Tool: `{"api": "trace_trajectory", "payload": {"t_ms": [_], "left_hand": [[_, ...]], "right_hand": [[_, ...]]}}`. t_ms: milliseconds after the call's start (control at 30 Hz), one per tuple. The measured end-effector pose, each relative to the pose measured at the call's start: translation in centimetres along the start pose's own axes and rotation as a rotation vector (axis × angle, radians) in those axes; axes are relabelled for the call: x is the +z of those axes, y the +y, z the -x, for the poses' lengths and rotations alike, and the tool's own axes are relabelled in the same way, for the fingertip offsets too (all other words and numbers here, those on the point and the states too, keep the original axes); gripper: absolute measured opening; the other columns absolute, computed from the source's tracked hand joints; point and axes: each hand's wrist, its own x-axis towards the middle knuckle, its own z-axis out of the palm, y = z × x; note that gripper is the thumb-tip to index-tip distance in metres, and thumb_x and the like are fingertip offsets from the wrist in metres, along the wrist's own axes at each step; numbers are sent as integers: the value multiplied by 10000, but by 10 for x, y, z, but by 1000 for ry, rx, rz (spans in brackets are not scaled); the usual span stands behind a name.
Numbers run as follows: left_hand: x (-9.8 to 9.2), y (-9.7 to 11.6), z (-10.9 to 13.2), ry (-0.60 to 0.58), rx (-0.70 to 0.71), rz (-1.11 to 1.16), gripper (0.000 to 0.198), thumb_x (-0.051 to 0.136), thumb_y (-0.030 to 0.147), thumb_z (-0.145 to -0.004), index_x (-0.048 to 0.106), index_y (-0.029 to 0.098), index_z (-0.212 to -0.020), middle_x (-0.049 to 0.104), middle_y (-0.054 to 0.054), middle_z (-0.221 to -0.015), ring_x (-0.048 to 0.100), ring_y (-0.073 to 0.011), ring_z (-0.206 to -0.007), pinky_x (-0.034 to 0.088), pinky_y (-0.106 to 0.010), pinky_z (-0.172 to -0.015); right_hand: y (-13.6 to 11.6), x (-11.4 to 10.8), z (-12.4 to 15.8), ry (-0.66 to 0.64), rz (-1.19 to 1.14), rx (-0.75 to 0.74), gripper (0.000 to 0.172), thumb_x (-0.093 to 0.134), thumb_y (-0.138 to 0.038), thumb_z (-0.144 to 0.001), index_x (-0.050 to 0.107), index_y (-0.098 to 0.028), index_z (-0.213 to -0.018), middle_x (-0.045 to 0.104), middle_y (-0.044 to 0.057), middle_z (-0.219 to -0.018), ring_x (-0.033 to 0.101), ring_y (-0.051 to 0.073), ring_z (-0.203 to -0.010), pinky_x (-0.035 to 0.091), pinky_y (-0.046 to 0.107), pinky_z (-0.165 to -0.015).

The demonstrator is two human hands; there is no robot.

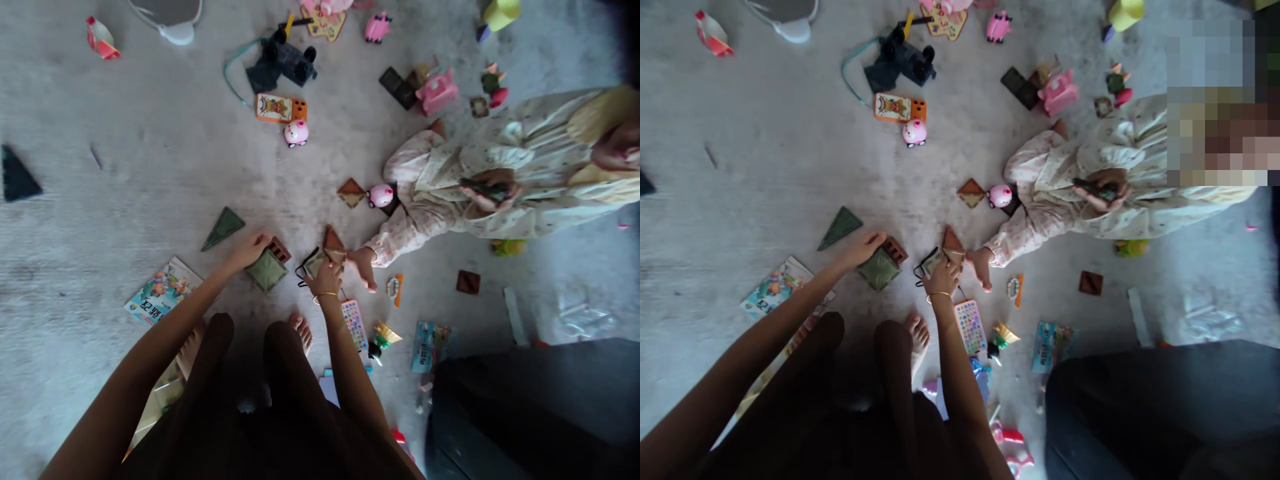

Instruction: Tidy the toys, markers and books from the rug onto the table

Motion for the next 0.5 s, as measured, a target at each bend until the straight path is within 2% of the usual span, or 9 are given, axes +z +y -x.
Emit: {"api": "trace_trajectory", "payload": {"t_ms": [100, 233, 367, 433, 500], "left_hand": [[1, -5, 24, 73, -34, 86, 437, 383, 512, -944, 656, 190, -1060, 710, -87, -1064, 634, -231, -1019, 472, -358, -938], [-2, -16, 49, 61, -39, 204, 499, 391, 570, -931, 641, 189, -1135, 696, -91, -1151, 625, -231, -1083, 472, -374, -978], [-4, -28, 57, 97, -76, 271, 538, 362, 585, -943, 639, 188, -1179, 650, -102, -1275, 578, -228, -1212, 435, -372, -1050], [-4, -31, 58, 116, -99, 280, 544, 368, 589, -942, 641, 185, -1186, 648, -106, -1279, 573, -232, -1224, 429, -373, -1059], [-3, -32, 59, 124, -109, 282, 536, 382, 591, -937, 652, 187, -1163, 659, -102, -1257, 582, -233, -1208, 428, -376, -1061]], "right_hand": [[13, 1, -7, 14, -54, -9, 841, 798, -393, -677, 396, -132, -1368, 407, 237, -1372, 379, 397, -1305, 409, 499, -981], [30, 6, -20, 13, -75, -86, 814, 824, -395, -636, 457, -132, -1313, 399, 228, -1382, 386, 398, -1296, 387, 529, -993], [50, 5, -32, -74, -62, -211, 874, 778, -258, -647, 387, -162, -1422, 360, 218, -1451, 386, 377, -1321, 403, 502, -995], [60, 4, -37, -99, -61, -292, 831, 756, -211, -639, 432, -167, -1403, 396, 195, -1437, 400, 352, -1318, 390, 476, -1023], [67, 2, -41, -80, -49, -313, 741, 769, -251, -633, 519, -155, -1324, 460, 183, -1371, 432, 352, -1281, 380, 484, -1029]]}}
